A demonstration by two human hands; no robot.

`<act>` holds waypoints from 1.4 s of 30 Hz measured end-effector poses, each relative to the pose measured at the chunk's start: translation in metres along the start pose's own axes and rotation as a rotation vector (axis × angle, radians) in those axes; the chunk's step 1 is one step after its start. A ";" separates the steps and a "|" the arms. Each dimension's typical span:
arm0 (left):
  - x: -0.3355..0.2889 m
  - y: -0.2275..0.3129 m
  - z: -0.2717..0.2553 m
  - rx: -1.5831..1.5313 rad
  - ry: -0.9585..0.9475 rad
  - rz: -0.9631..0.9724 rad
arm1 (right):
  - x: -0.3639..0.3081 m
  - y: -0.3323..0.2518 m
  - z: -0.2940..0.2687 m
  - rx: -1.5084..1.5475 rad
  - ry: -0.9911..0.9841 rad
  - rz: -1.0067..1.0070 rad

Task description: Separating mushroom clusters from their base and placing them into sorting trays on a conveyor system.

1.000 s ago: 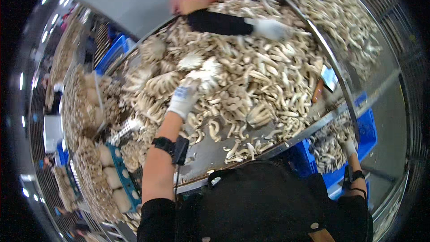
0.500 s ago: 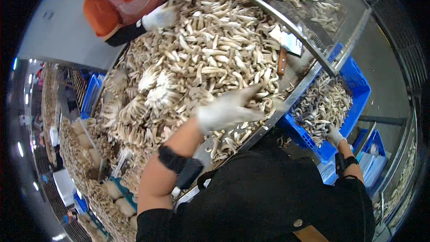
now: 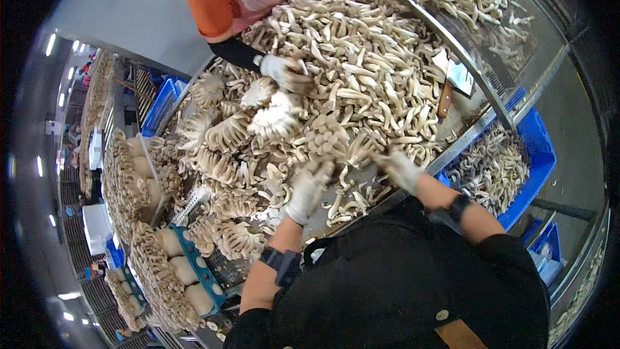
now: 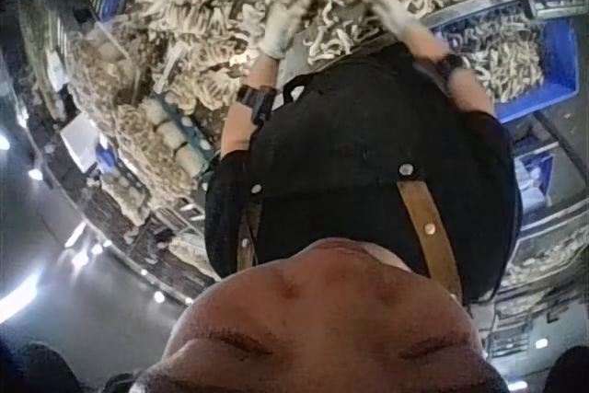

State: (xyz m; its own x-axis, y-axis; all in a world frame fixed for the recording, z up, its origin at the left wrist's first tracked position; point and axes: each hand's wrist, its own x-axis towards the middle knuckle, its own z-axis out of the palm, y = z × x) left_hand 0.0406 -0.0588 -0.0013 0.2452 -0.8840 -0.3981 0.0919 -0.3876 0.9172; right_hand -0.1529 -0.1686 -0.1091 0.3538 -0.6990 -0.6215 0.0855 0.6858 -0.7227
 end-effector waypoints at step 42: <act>-0.090 -0.025 -0.016 -0.724 0.074 0.064 | -0.086 -0.056 0.123 -0.564 -0.740 -0.177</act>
State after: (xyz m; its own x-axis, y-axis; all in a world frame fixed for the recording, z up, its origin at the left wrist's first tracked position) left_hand 0.0314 0.0342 0.0114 0.3337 -0.8692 -0.3648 0.6840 -0.0430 0.7282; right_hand -0.0729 -0.1221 0.0218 0.8964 -0.3446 -0.2788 -0.1996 0.2478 -0.9480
